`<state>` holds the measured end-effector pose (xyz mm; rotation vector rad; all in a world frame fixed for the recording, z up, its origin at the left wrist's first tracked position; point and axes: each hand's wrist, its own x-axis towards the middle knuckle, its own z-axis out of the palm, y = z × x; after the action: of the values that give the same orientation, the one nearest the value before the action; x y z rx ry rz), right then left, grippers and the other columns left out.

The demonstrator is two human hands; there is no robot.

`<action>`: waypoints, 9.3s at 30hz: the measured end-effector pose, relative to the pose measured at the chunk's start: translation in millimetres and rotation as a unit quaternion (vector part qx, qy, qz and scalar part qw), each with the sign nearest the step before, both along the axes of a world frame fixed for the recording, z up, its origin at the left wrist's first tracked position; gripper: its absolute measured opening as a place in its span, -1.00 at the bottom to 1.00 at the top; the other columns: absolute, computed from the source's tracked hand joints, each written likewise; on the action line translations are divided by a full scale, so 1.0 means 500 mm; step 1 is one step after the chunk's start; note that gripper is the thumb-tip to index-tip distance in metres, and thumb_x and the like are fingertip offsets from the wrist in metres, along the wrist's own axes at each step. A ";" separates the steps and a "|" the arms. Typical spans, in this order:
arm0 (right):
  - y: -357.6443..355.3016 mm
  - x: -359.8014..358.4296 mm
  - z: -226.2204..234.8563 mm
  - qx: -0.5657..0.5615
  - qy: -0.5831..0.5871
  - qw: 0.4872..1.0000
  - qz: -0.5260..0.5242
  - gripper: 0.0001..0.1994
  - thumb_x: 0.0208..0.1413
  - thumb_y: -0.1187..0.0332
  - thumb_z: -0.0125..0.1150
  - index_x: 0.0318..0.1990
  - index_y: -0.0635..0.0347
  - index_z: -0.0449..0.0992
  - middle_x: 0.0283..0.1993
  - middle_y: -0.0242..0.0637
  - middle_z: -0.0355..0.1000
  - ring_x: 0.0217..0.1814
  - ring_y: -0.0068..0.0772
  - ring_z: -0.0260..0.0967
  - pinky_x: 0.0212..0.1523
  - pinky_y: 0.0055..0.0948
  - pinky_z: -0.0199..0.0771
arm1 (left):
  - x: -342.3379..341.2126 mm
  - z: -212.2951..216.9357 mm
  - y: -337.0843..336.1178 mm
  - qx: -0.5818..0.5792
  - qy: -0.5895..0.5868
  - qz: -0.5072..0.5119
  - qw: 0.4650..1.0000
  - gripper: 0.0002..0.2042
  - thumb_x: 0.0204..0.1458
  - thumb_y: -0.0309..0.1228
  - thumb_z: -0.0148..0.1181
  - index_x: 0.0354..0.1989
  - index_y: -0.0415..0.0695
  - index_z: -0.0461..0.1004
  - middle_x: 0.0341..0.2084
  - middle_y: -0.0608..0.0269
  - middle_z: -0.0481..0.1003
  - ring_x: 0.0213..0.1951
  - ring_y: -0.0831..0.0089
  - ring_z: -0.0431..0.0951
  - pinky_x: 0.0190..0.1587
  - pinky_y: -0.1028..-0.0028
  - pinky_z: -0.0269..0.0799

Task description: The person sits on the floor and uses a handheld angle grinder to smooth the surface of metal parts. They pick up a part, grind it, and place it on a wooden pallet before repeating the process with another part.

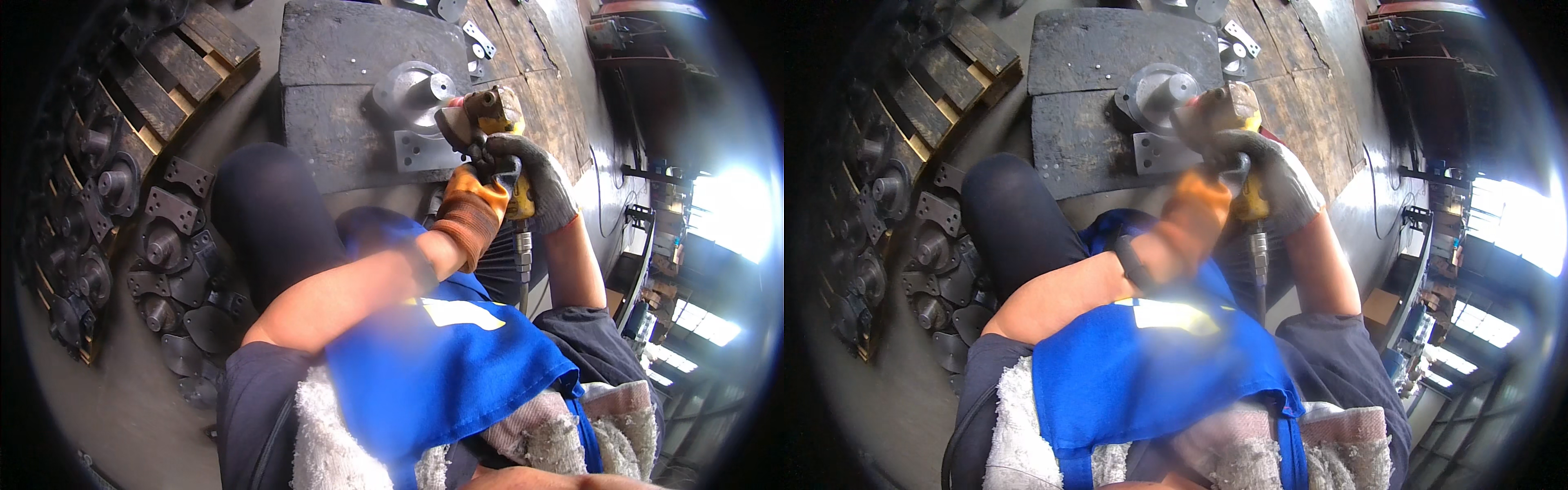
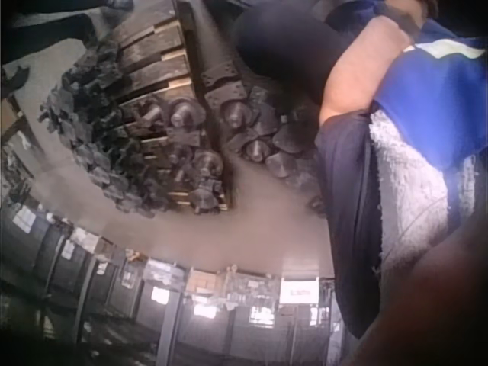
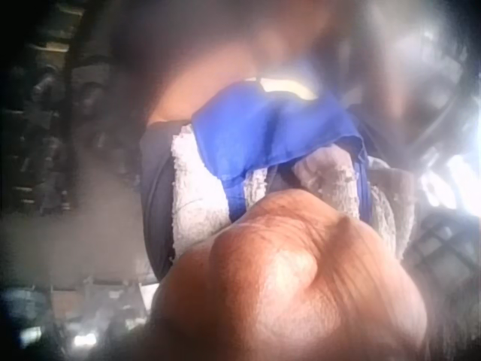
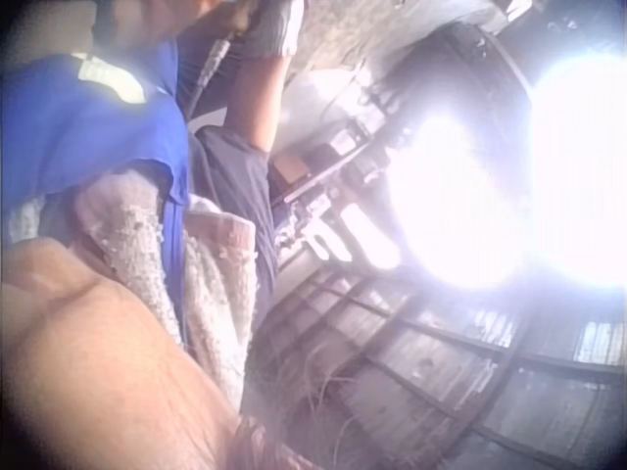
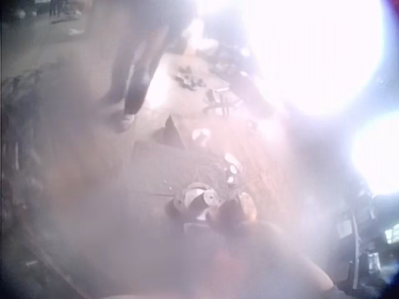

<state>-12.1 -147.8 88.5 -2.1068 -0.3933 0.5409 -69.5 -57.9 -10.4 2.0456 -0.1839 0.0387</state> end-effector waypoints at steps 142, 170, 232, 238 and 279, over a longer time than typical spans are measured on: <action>-0.043 -0.003 -0.043 0.092 0.193 0.973 -0.088 -0.77 0.21 0.41 0.10 -0.05 0.34 0.51 -0.12 -0.25 0.53 -0.12 -0.49 0.52 -0.06 -0.56 0.55 | 0.006 0.086 0.087 0.330 -0.012 -0.244 0.912 -0.71 0.08 -0.34 0.16 0.00 0.02 0.49 -0.13 0.21 0.60 -0.08 0.35 0.61 -0.06 0.42 0.47; -0.021 -0.002 -0.083 0.108 0.223 0.958 -0.145 -0.69 0.10 0.47 0.15 0.03 0.31 0.46 -0.08 -0.21 0.52 -0.06 -0.42 0.48 0.00 -0.42 0.51 | 0.018 0.078 0.107 0.299 0.041 -0.254 0.919 -0.69 0.08 -0.31 0.16 0.02 0.01 0.47 -0.13 0.23 0.61 -0.12 0.38 0.63 -0.10 0.39 0.50; -0.261 -0.095 -0.152 0.526 0.127 0.805 -0.245 -0.66 0.20 0.21 0.17 -0.06 0.32 0.51 -0.28 -0.21 0.48 -0.29 -0.38 0.49 -0.19 -0.49 0.54 | 0.247 -0.037 0.135 0.430 0.030 0.157 0.889 -0.55 -0.11 -0.07 0.38 -0.13 -0.13 0.56 -0.26 0.04 0.62 -0.17 0.14 0.62 -0.01 0.32 0.46; -0.255 -0.097 -0.152 0.481 0.134 0.840 -0.214 -0.66 0.18 0.16 0.19 -0.11 0.30 0.55 -0.35 -0.27 0.48 -0.34 -0.43 0.47 -0.25 -0.53 0.51 | 0.183 -0.001 0.222 0.012 0.272 0.237 0.932 -0.51 0.21 -0.01 0.02 -0.14 -0.29 0.51 -0.33 0.01 0.60 -0.34 0.16 0.66 -0.42 0.44 0.56; -0.063 -0.126 -0.104 0.305 0.180 0.930 -0.100 -0.78 0.10 0.37 0.20 -0.25 0.40 0.55 -0.33 -0.16 0.55 -0.31 -0.43 0.53 -0.20 -0.49 0.54 | -0.098 0.051 0.104 -0.240 0.181 -0.101 0.948 -0.66 0.14 -0.17 0.19 -0.07 -0.19 0.52 -0.35 0.15 0.60 -0.38 0.31 0.64 -0.42 0.44 0.55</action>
<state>-75.1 -179.2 36.7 -1.3916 -0.1076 0.5811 -118.4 -6.0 15.2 1.5058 -0.1360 -0.3841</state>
